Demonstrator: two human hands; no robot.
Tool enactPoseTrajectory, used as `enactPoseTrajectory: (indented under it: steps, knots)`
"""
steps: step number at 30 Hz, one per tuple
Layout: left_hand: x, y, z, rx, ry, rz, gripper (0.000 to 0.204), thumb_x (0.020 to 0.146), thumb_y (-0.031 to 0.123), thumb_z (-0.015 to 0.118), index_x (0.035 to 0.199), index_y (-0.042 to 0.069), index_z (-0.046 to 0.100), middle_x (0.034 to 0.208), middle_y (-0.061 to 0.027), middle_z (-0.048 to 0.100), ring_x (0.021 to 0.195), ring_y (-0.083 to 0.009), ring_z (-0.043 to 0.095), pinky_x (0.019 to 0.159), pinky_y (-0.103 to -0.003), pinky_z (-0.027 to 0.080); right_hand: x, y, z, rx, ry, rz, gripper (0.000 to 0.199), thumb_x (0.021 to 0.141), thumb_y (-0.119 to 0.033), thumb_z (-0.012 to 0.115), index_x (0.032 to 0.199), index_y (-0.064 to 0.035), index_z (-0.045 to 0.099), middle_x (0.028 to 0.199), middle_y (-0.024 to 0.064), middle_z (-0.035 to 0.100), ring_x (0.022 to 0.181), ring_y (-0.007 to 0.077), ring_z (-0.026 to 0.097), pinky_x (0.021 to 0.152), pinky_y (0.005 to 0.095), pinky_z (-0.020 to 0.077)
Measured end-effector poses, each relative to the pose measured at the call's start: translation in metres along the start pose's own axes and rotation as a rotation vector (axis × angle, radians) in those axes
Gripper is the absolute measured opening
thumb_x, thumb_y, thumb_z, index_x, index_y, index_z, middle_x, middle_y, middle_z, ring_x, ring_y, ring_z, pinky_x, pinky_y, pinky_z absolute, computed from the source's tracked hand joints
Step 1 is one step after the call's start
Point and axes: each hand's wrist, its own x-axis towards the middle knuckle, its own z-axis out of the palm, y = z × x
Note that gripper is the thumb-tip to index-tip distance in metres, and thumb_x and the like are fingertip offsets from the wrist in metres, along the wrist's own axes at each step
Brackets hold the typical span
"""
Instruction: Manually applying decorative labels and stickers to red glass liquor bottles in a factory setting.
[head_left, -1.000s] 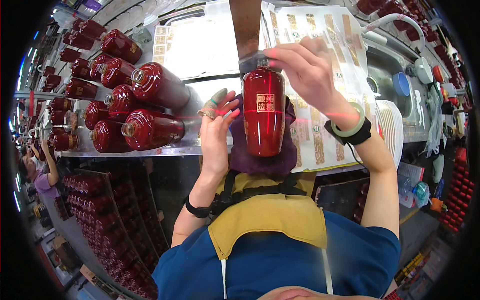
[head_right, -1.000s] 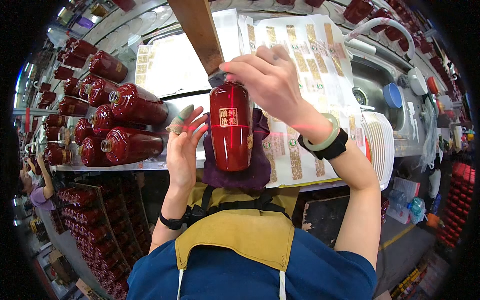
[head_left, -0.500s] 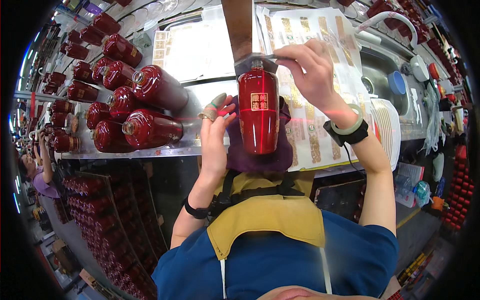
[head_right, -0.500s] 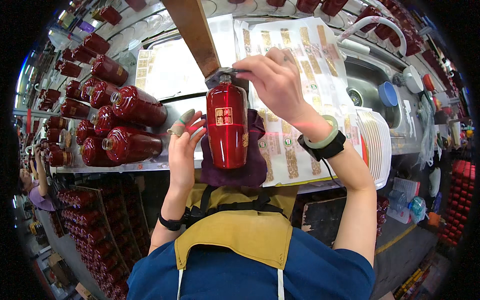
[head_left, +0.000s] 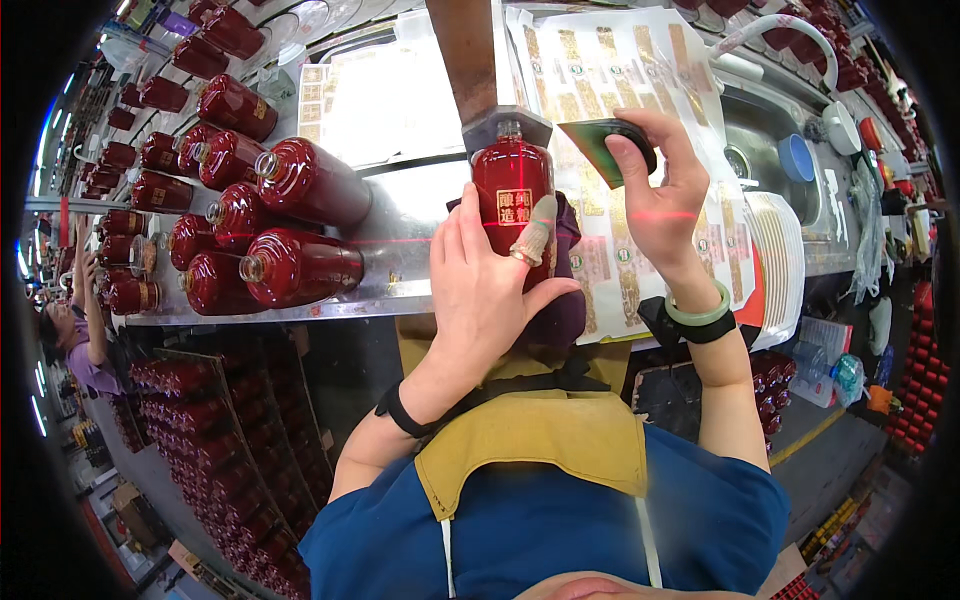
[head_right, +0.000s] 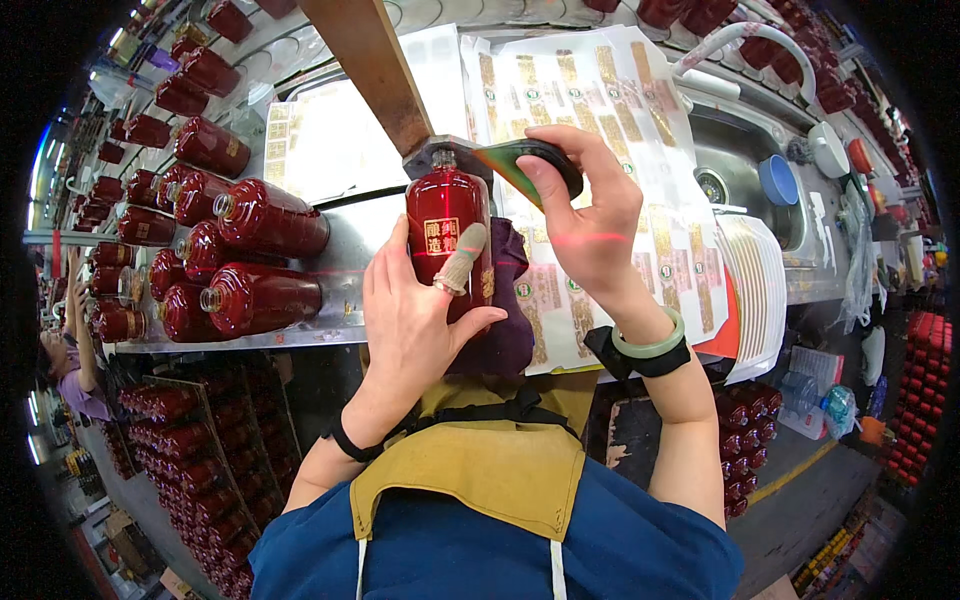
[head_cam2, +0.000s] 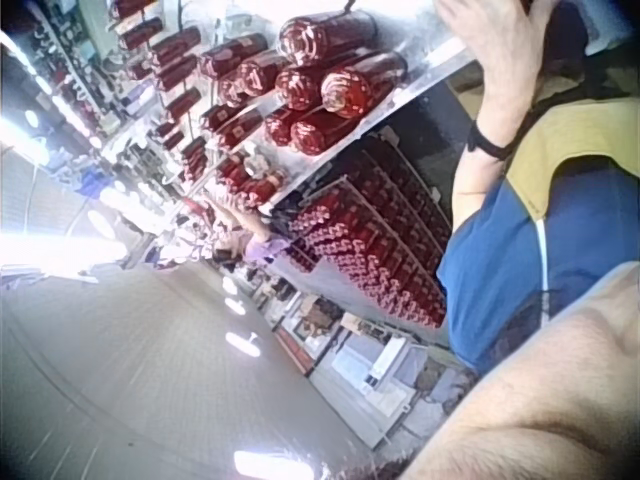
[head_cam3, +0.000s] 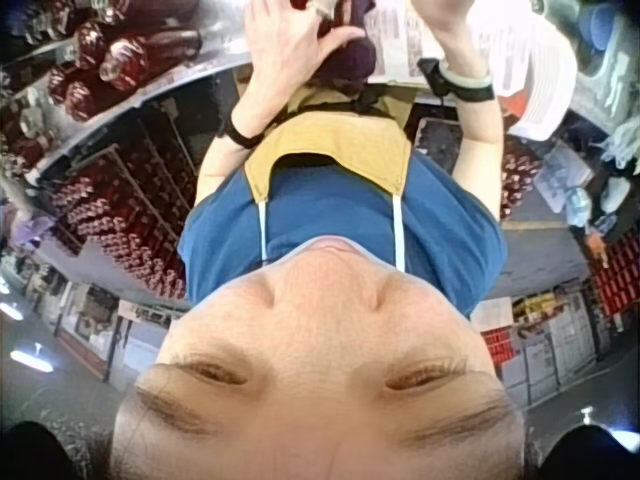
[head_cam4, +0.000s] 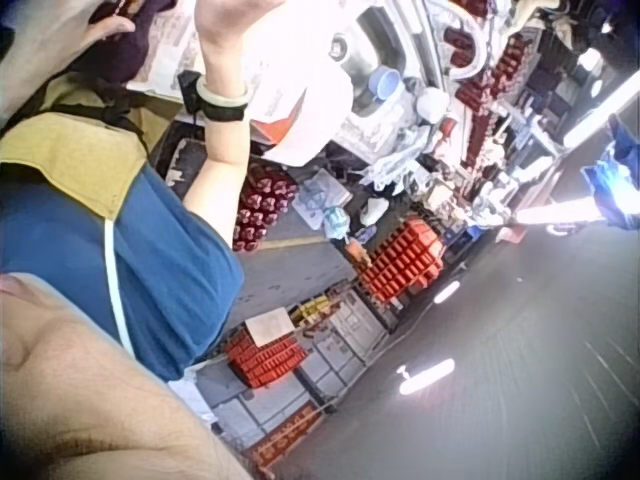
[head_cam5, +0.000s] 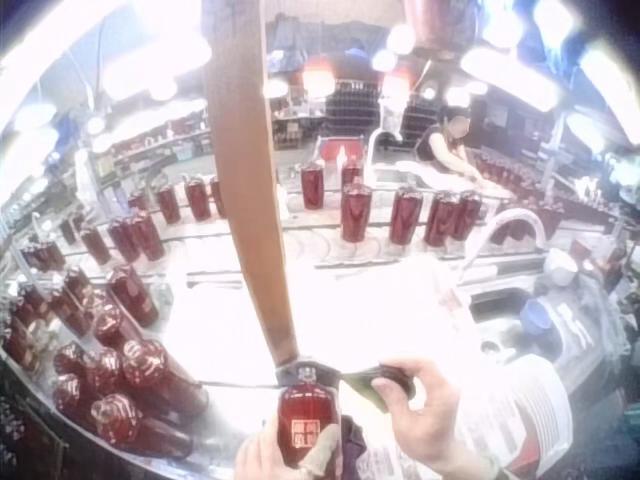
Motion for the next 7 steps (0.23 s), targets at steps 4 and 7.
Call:
enactPoseTrajectory:
  steps: [4, 7]
  knots:
    - [-0.006, -0.014, -0.004, -0.278, -0.024, -0.029, 0.066, 0.079, 0.035, 0.084, 0.139, 0.015, 0.065, 0.145, -0.0319, 0.044, 0.126, -0.0466, 0.051, 0.107, -0.051, 0.043, 0.006, -0.010, 0.005, -0.127, -0.161, -0.229, 0.027, 0.081, -0.001, 0.079, 0.107, -0.0054, 0.072, 0.091, 0.0087, 0.070, 0.081, 0.0268, 0.066, 0.073, 0.0367, 0.0526]
    - [-0.025, -0.037, 0.000, -0.810, 0.061, -0.267, 0.063, 0.089, 0.024, 0.079, 0.147, 0.013, 0.057, 0.155, -0.0206, 0.044, 0.138, -0.0424, 0.046, 0.115, -0.050, 0.037, 0.010, -0.034, 0.020, -0.121, -0.478, -0.417, 0.025, 0.082, -0.007, 0.076, 0.107, -0.0103, 0.074, 0.095, 0.0072, 0.073, 0.085, 0.0283, 0.065, 0.077, 0.0386, 0.0515]
